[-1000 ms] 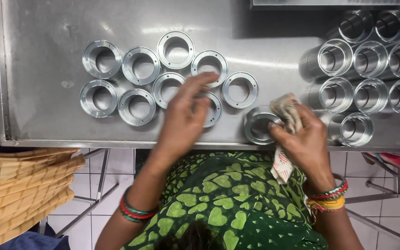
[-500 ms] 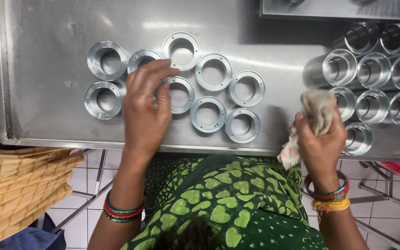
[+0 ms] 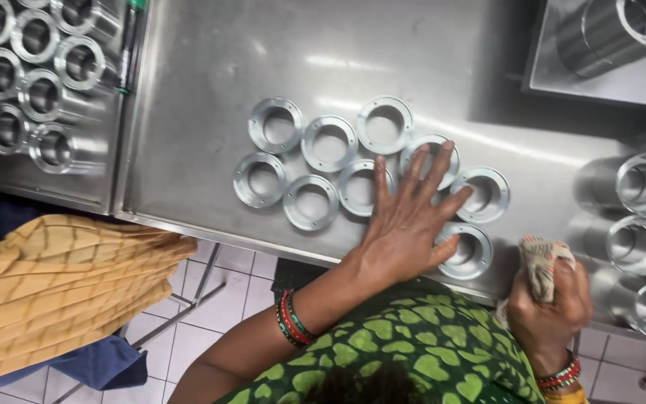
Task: Wiping and organizing metal industrial rings on a metal workstation.
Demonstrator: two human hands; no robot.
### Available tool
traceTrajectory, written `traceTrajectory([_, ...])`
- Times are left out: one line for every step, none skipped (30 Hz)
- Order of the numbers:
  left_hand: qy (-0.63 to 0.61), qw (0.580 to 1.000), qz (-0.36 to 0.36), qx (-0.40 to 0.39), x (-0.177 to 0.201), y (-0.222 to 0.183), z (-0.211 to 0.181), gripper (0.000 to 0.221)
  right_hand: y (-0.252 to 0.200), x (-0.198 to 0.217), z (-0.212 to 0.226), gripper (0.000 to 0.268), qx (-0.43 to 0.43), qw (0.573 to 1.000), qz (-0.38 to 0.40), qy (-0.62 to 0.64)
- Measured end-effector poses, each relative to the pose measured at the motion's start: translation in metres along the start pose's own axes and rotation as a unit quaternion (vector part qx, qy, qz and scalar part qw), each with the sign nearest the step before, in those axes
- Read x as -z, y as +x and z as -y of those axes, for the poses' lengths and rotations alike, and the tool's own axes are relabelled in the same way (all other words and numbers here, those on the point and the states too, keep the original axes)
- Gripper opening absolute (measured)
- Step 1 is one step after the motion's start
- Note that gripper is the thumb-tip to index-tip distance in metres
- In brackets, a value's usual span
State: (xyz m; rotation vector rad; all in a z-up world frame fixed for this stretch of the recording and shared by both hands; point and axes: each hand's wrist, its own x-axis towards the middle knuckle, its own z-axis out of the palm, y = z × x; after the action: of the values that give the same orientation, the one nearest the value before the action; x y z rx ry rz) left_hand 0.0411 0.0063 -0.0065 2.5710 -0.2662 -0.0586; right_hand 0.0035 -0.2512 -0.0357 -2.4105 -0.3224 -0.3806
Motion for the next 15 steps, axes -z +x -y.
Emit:
traceTrajectory([0.002,1.000,-0.002,0.000,0.001,0.000,0.003,0.070,0.000,-0.001,0.000,0.020,0.002,1.000,-0.001,0.002])
traceTrajectory([-0.002,1.000,-0.012,-0.017,0.001,0.000,0.006,0.069,0.000,-0.001,0.000,0.018,-0.014,1.000,0.003,-0.012])
traceTrajectory([-0.007,0.999,-0.022,-0.035,0.002,0.000,0.009,0.068,0.000,-0.001,-0.001,0.017,-0.030,0.999,0.006,-0.027])
traceTrajectory([-0.005,0.999,-0.023,-0.037,0.009,0.001,0.011,0.068,0.000,-0.002,0.000,0.017,-0.029,0.999,0.003,-0.025])
traceTrajectory([-0.014,0.999,-0.003,-0.051,0.017,0.002,0.013,0.067,0.000,-0.002,0.000,0.017,-0.029,0.999,0.003,-0.024])
traceTrajectory([-0.024,0.997,0.017,-0.065,0.024,0.002,0.015,0.067,0.000,-0.002,0.000,0.017,-0.029,0.999,0.003,-0.023])
traceTrajectory([-0.022,0.998,0.015,-0.064,0.030,0.003,0.019,0.067,0.000,-0.002,0.000,0.017,-0.026,0.999,0.002,-0.022])
traceTrajectory([-0.011,0.995,0.069,-0.068,0.036,0.003,0.022,0.063,0.000,-0.002,0.000,0.016,-0.024,0.999,0.002,-0.024])
traceTrajectory([0.001,0.990,0.122,-0.070,0.042,0.002,0.025,0.060,0.000,-0.003,0.000,0.015,-0.022,0.999,0.003,-0.026])
traceTrajectory([0.004,0.990,0.120,-0.068,0.042,0.001,0.031,0.060,0.001,-0.004,0.000,0.015,-0.019,1.000,0.002,-0.023])
traceTrajectory([-0.005,0.991,0.109,-0.081,0.042,-0.001,0.036,0.059,0.002,-0.004,0.000,0.017,-0.015,0.999,0.004,-0.030])
traceTrajectory([-0.013,0.991,0.098,-0.093,0.042,-0.002,0.041,0.059,0.003,-0.005,0.000,0.018,-0.011,0.999,0.006,-0.037])
traceTrajectory([-0.013,0.991,0.096,-0.093,0.045,0.001,0.046,0.059,0.005,-0.005,0.003,0.018,-0.009,0.999,0.005,-0.037])
traceTrajectory([-0.016,0.991,0.099,-0.090,0.048,0.003,0.051,0.062,0.006,-0.005,0.005,0.020,-0.010,0.999,0.007,-0.040])
traceTrajectory([-0.019,0.991,0.103,-0.086,0.051,0.005,0.055,0.065,0.007,-0.004,0.008,0.022,-0.011,0.999,0.009,-0.043])
